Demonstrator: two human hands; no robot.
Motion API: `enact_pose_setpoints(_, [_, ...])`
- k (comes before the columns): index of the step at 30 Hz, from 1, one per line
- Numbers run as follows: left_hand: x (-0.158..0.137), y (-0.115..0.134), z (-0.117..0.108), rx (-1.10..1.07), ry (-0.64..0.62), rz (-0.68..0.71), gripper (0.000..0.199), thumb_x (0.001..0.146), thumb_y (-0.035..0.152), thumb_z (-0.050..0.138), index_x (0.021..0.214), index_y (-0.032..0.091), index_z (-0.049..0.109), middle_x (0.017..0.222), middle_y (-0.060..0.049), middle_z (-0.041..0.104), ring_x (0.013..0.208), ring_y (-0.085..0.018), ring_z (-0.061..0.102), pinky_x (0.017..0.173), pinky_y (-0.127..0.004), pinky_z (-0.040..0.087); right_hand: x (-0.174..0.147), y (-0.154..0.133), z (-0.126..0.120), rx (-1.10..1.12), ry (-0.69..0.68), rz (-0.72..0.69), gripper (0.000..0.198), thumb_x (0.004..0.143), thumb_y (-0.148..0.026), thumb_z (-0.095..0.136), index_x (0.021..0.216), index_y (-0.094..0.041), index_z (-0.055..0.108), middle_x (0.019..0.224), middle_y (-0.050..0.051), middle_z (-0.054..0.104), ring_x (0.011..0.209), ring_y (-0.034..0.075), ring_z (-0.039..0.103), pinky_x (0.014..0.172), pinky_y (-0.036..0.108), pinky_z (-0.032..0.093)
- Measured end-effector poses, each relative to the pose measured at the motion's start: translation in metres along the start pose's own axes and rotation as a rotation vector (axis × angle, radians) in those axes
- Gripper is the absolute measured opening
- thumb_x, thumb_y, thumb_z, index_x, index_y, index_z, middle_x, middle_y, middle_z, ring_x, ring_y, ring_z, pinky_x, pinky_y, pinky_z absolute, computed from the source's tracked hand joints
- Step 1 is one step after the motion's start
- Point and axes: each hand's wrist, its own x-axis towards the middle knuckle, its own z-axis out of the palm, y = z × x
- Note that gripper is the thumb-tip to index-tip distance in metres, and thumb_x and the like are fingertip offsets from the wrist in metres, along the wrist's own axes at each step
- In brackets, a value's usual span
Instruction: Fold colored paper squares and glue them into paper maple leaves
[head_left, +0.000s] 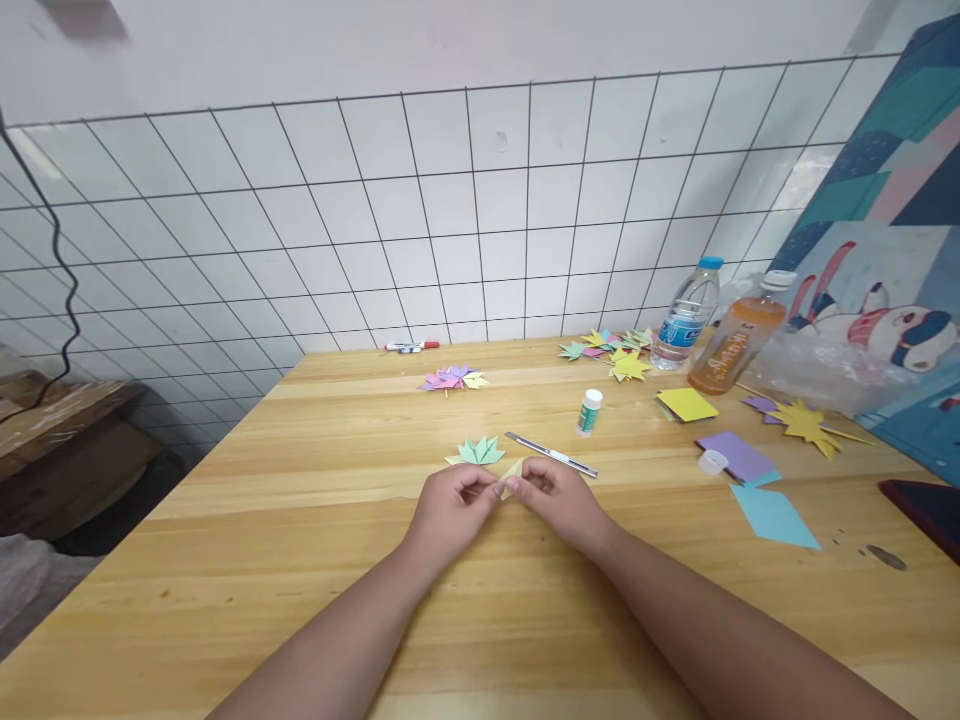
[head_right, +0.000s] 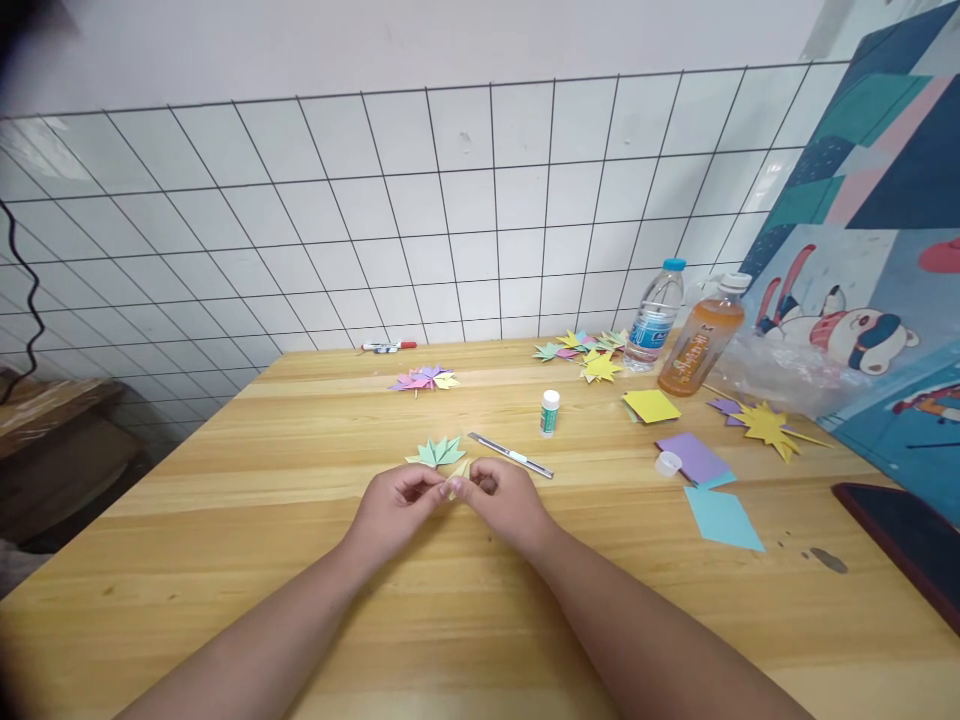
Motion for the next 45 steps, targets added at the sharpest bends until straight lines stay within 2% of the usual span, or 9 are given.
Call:
enact_pose_setpoints(7, [-0.002,0.002,-0.001,0.144,0.04,0.075,0.015,0.076,0.029,0.058,0.07,0.021,0.069,0.069,-0.002,0.068,0.064,-0.015,0.059,0.058,-0.022,0.043,0.002,0.005,0.002,0.032,-0.015,0.032,0.011,0.073,-0.025,0.05,0.065,-0.019,0.056,0.058,-0.003,0.052,0.056,0.012,0.047,0.052,0.022,0.036])
enact_pose_setpoints(13, [-0.001,-0.001,0.002,-0.061,-0.023,-0.085,0.015,0.074,0.032,0.06,0.078,0.018,0.065,0.07,-0.002,0.066,0.064,-0.015,0.06,0.057,-0.022,0.045,0.0,0.01,0.004,-0.098,-0.012,-0.032,0.012,0.077,-0.021,0.047,0.072,-0.02,0.058,0.063,-0.002,0.059,0.056,0.013,0.052,0.053,0.023,0.039])
enact_pose_setpoints(16, [0.001,-0.004,0.004,-0.264,-0.087,-0.201,0.022,0.072,0.037,0.064,0.081,0.017,0.063,0.072,-0.003,0.067,0.067,-0.016,0.063,0.06,-0.023,0.047,-0.003,0.007,0.002,-0.169,0.017,-0.096,0.013,0.08,-0.022,0.048,0.09,-0.022,0.055,0.063,-0.004,0.059,0.054,0.012,0.052,0.053,0.023,0.04])
enact_pose_setpoints(19, [0.004,-0.002,0.003,-0.444,-0.084,-0.321,0.029,0.068,0.04,0.068,0.077,0.014,0.061,0.067,-0.004,0.067,0.064,-0.016,0.065,0.059,-0.024,0.049,-0.004,0.004,-0.002,-0.198,0.071,-0.204,0.024,0.082,-0.019,0.046,0.106,-0.024,0.049,0.078,-0.001,0.064,0.064,0.013,0.058,0.059,0.024,0.044])
enact_pose_setpoints(23, [0.005,0.004,-0.002,-0.559,-0.063,-0.394,0.032,0.065,0.037,0.073,0.084,0.012,0.064,0.073,-0.005,0.069,0.065,-0.014,0.065,0.059,-0.02,0.049,-0.003,0.006,-0.008,-0.317,0.057,-0.493,0.037,0.08,-0.005,0.04,0.105,-0.024,0.058,0.106,0.004,0.062,0.098,0.016,0.057,0.083,0.031,0.045])
enact_pose_setpoints(28, [0.003,0.007,-0.003,-0.682,-0.083,-0.442,0.033,0.065,0.032,0.075,0.09,0.013,0.065,0.079,-0.005,0.07,0.067,-0.012,0.065,0.059,-0.017,0.05,-0.002,0.01,-0.008,-0.398,0.124,-0.594,0.028,0.083,-0.01,0.048,0.101,-0.024,0.064,0.1,0.005,0.065,0.093,0.016,0.058,0.082,0.031,0.046])
enact_pose_setpoints(38, [0.0,0.007,0.003,-0.545,-0.131,-0.325,0.04,0.065,0.04,0.073,0.092,0.013,0.062,0.082,-0.009,0.071,0.076,-0.02,0.068,0.066,-0.027,0.051,-0.004,-0.002,-0.006,-0.406,0.197,-0.426,0.013,0.082,-0.015,0.054,0.086,-0.022,0.064,0.082,0.002,0.067,0.075,0.015,0.06,0.07,0.028,0.048])
enact_pose_setpoints(42, [-0.002,0.005,0.006,-0.518,-0.164,-0.208,0.04,0.066,0.035,0.073,0.099,0.015,0.061,0.093,-0.009,0.071,0.089,-0.022,0.066,0.08,-0.031,0.049,-0.005,0.0,-0.006,-0.4,0.219,-0.34,0.015,0.081,-0.018,0.054,0.093,-0.023,0.063,0.087,0.003,0.067,0.077,0.016,0.061,0.07,0.029,0.05])
enact_pose_setpoints(45, [-0.001,0.005,0.008,-0.517,-0.141,-0.214,0.039,0.066,0.036,0.072,0.097,0.015,0.062,0.087,-0.008,0.072,0.084,-0.021,0.066,0.076,-0.03,0.049,-0.004,0.002,-0.003,-0.299,0.215,-0.314,0.025,0.079,-0.02,0.057,0.103,-0.023,0.062,0.091,0.004,0.067,0.081,0.016,0.062,0.072,0.029,0.052])
